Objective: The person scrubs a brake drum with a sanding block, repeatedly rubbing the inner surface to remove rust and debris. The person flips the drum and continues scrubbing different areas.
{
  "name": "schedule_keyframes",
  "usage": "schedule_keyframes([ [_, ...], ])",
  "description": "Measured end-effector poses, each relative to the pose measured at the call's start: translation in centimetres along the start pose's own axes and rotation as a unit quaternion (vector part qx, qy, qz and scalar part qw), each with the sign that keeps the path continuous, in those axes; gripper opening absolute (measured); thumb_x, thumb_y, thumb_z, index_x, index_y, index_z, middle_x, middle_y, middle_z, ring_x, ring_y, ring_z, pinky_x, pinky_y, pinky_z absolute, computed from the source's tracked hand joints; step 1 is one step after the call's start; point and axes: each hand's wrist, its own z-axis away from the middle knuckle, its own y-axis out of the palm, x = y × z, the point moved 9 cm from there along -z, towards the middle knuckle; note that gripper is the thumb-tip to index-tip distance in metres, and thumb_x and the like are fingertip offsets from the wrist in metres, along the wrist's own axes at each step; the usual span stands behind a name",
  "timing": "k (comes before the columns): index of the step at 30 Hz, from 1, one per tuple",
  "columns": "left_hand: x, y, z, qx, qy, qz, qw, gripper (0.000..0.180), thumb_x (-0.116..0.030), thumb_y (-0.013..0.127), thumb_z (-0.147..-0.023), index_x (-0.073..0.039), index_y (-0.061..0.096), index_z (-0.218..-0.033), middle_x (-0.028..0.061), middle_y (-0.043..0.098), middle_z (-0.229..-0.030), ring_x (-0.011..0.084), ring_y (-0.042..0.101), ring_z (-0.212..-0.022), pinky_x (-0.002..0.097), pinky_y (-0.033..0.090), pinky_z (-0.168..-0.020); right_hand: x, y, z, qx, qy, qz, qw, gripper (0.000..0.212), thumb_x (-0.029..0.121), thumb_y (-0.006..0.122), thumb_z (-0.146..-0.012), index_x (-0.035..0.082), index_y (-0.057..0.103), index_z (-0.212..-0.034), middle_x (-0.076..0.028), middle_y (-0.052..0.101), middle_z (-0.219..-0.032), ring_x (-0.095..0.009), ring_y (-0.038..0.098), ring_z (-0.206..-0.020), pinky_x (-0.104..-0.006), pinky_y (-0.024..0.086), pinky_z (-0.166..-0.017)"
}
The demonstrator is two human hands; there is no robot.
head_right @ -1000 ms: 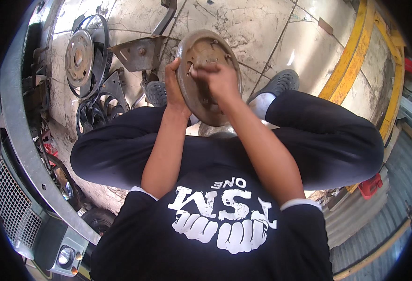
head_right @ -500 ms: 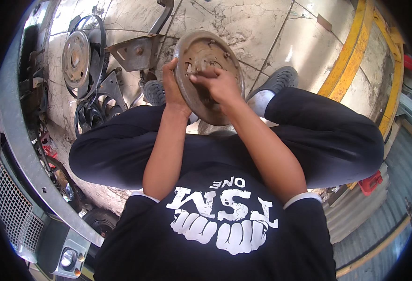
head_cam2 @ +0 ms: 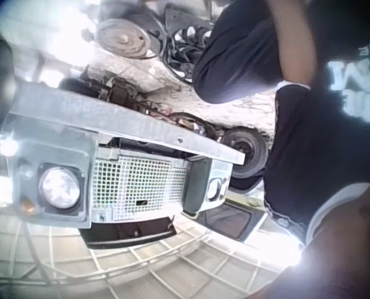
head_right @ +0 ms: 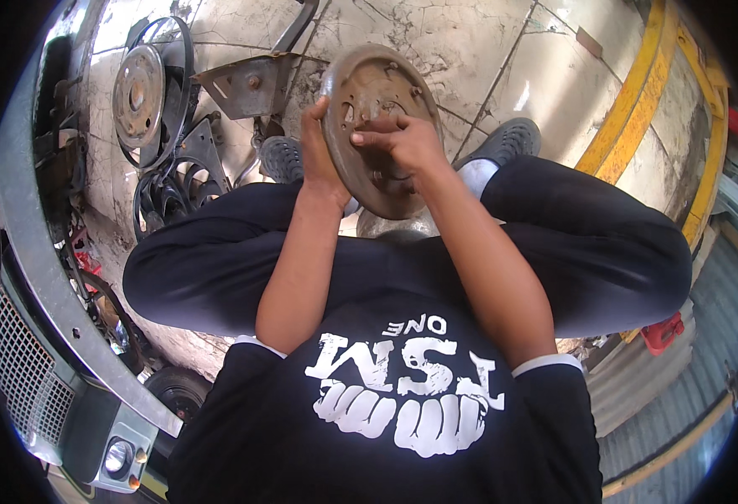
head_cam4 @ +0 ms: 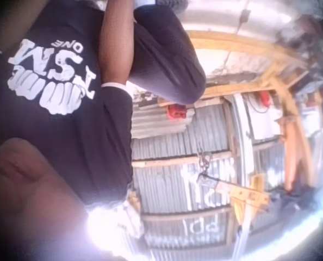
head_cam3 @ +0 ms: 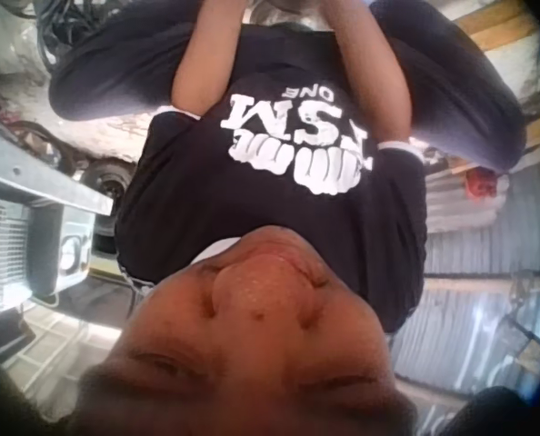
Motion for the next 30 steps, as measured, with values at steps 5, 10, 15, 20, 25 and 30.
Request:
schedule_keyframes([
  [5, -0.2, 0.7, -0.1, -0.001, 0.009, 0.016, 1.0, 0.07, -0.06, 0.053, -0.092, -0.003, 0.06, -0.133, 0.0165, 0.068, -0.115, 0.0297, 0.069, -0.101, 0.045, 0.059, -0.09, -1.8, 0.4, -0.3, -0.008, -0.014, -0.049, 0.999, 0.055, 0.026, 0.096, -0.075, 0.004, 0.076, -0.122, -0.007, 0.076, -0.108, -0.018, 0.071, -0.099, -0.0321, 0.054, -0.086],
  [10, 0.0, 0.7, 0.2, -0.009, 0.006, 0.012, 1.0, 0.07, -0.059, 0.052, -0.092, -0.004, 0.06, -0.134, 0.0154, 0.068, -0.117, 0.0297, 0.069, -0.102, 0.045, 0.058, -0.092, 0.0, 1.0, -1.0, -0.01, -0.048, -0.074, 0.996, 0.052, 0.03, 0.095, -0.077, 0.003, 0.078, -0.118, -0.008, 0.076, -0.112, -0.019, 0.071, -0.1, -0.0332, 0.054, -0.09],
  [15, 1.2, -1.0, -0.3, -0.002, -0.016, 0.056, 0.998, 0.069, -0.059, 0.053, -0.091, -0.005, 0.061, -0.132, 0.0148, 0.069, -0.114, 0.0301, 0.069, -0.102, 0.0468, 0.057, -0.093, -1.4, 0.6, 0.1, -0.022, -0.05, 0.012, 0.998, 0.046, 0.026, 0.089, -0.084, 0.0, 0.076, -0.12, -0.007, 0.075, -0.11, -0.016, 0.069, -0.096, -0.0299, 0.052, -0.087],
  [20, 1.0, -0.2, 0.2, 0.01, -0.033, 0.058, 0.998, 0.07, -0.059, 0.053, -0.09, -0.004, 0.061, -0.131, 0.0148, 0.069, -0.112, 0.0294, 0.069, -0.1, 0.0466, 0.058, -0.091, -1.9, 0.4, -1.2, -0.036, -0.022, -0.015, 0.999, 0.051, 0.026, 0.093, -0.08, -0.001, 0.076, -0.12, -0.006, 0.075, -0.109, -0.017, 0.07, -0.098, -0.0312, 0.052, -0.088],
  [25, 0.9, -1.3, -0.2, -0.014, -0.01, 0.034, 0.999, 0.072, -0.061, 0.053, -0.089, -0.004, 0.061, -0.132, 0.0147, 0.069, -0.112, 0.0291, 0.069, -0.1, 0.0451, 0.058, -0.091, -1.9, 0.1, -1.2, -0.055, -0.06, 0.022, 0.996, 0.051, 0.029, 0.093, -0.08, -0.001, 0.076, -0.118, -0.005, 0.075, -0.105, -0.018, 0.068, -0.099, -0.0315, 0.052, -0.086],
  [30, 1.0, -1.3, -0.3, -0.023, -0.014, 0.024, 0.999, 0.071, -0.061, 0.052, -0.089, -0.005, 0.061, -0.132, 0.0149, 0.068, -0.115, 0.0297, 0.068, -0.102, 0.0452, 0.057, -0.091, -1.4, 0.4, -0.3, -0.072, -0.042, -0.007, 0.996, 0.051, 0.034, 0.091, -0.082, -0.002, 0.076, -0.115, -0.005, 0.074, -0.106, -0.018, 0.068, -0.099, -0.0316, 0.052, -0.087],
])
